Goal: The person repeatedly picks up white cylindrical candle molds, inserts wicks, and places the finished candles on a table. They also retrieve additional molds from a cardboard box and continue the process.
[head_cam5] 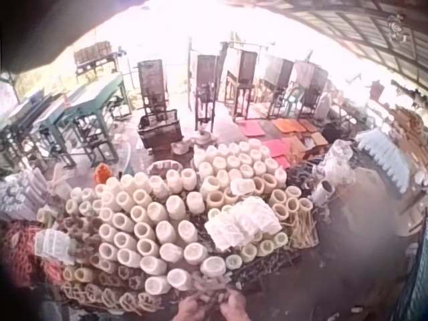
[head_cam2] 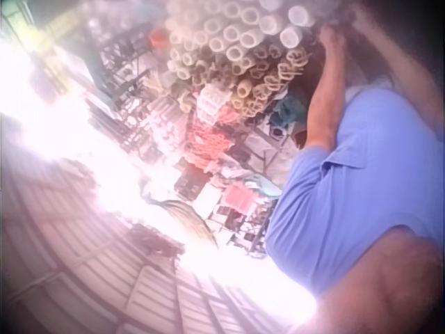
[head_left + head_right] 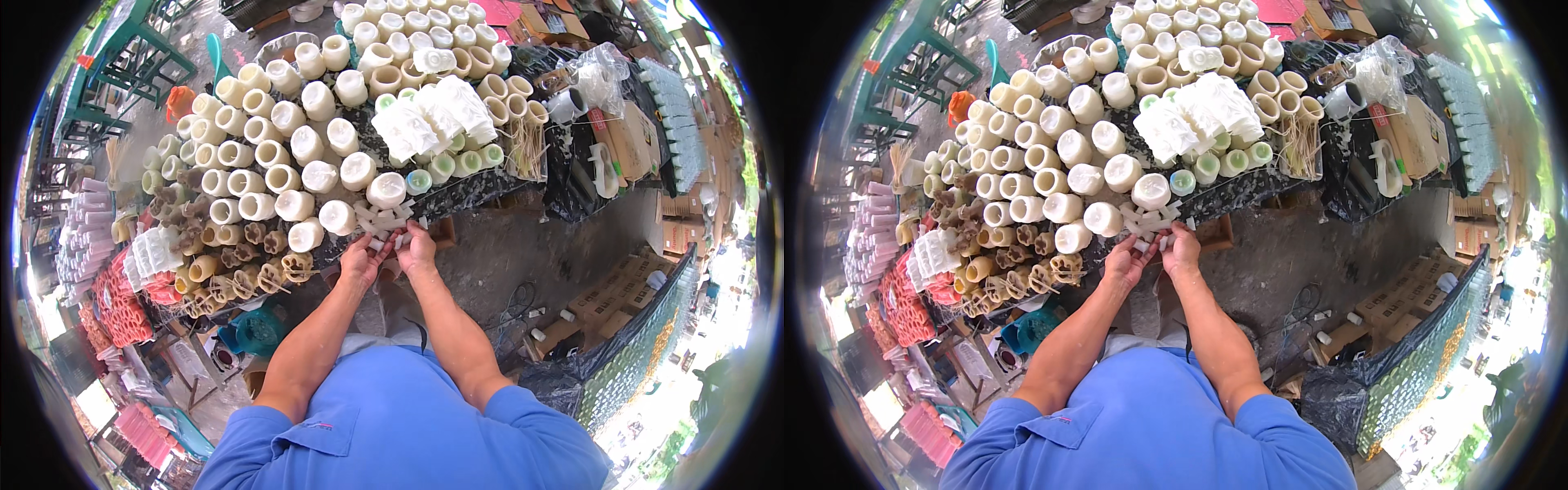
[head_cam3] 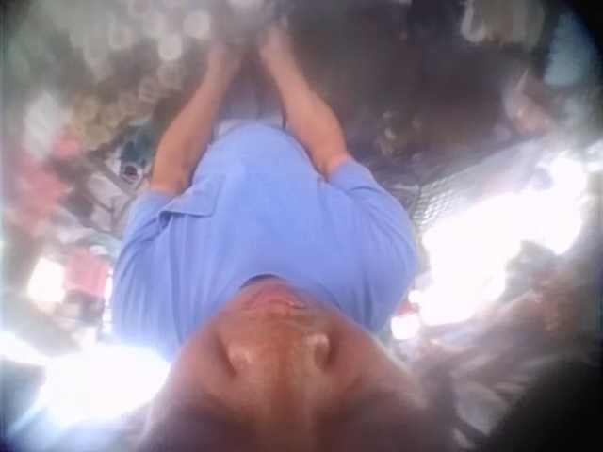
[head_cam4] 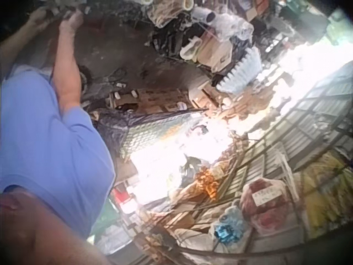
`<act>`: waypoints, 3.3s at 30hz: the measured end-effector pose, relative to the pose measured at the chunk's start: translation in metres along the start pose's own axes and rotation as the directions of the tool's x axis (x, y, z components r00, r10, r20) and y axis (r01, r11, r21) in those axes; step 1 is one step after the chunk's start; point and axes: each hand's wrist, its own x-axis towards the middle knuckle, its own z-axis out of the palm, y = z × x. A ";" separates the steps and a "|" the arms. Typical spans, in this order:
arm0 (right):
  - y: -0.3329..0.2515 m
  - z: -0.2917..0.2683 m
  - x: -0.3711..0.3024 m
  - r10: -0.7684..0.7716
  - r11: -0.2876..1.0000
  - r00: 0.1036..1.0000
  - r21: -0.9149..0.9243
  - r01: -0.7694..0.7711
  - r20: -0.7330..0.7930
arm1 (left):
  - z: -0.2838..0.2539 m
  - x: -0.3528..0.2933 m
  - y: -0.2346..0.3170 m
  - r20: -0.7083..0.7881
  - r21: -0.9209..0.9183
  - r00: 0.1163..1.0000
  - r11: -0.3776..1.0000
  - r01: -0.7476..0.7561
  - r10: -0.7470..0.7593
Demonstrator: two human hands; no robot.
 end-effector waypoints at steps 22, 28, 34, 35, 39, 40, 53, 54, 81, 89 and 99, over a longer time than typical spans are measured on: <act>0.017 -0.010 -0.008 0.135 0.985 0.981 -0.129 -0.118 0.138 | -0.023 -0.005 0.020 -0.143 0.118 0.979 0.985 -0.127 0.143; 0.004 -0.001 -0.004 -0.065 0.909 0.996 -0.408 0.085 0.062 | -0.021 -0.011 0.020 -0.171 0.196 0.975 0.975 -0.109 0.144; -0.012 -0.003 -0.005 -0.249 0.827 0.968 -0.513 0.230 0.031 | -0.031 -0.026 0.021 -0.148 0.310 0.982 0.948 -0.068 0.119; -0.017 -0.004 -0.003 -0.260 0.817 0.963 -0.518 0.255 0.064 | -0.033 -0.029 0.020 -0.104 0.335 0.986 0.938 -0.089 0.131; -0.048 -0.004 0.011 -0.204 0.826 0.972 -0.513 0.233 0.114 | -0.033 -0.042 0.020 -0.046 0.370 0.993 0.925 -0.081 0.105; -0.056 -0.004 0.015 -0.183 0.837 0.974 -0.498 0.224 0.131 | -0.032 -0.044 0.019 -0.043 0.365 0.995 0.929 -0.065 0.086; -0.088 -0.023 -0.007 -0.009 0.749 0.962 -0.635 0.187 0.272 | -0.015 -0.021 0.011 -0.115 0.210 0.915 0.910 -0.358 0.387; -0.081 -0.027 -0.015 0.042 0.721 0.956 -0.671 0.173 0.292 | -0.012 -0.021 0.010 -0.186 0.206 0.899 0.911 -0.358 0.396; 0.054 0.158 -0.191 0.380 0.480 0.782 -0.828 0.291 0.494 | -0.081 -0.173 0.214 0.625 0.671 0.757 0.365 -0.646 0.191; 0.113 0.189 -0.184 0.223 0.382 0.785 -0.793 0.474 0.577 | -0.094 -0.171 0.257 0.683 0.667 0.642 0.062 -0.743 0.350; 0.094 0.185 -0.130 -0.041 0.535 0.869 -0.724 0.436 0.493 | -0.048 -0.073 0.301 0.611 0.792 0.587 -0.391 -0.470 0.532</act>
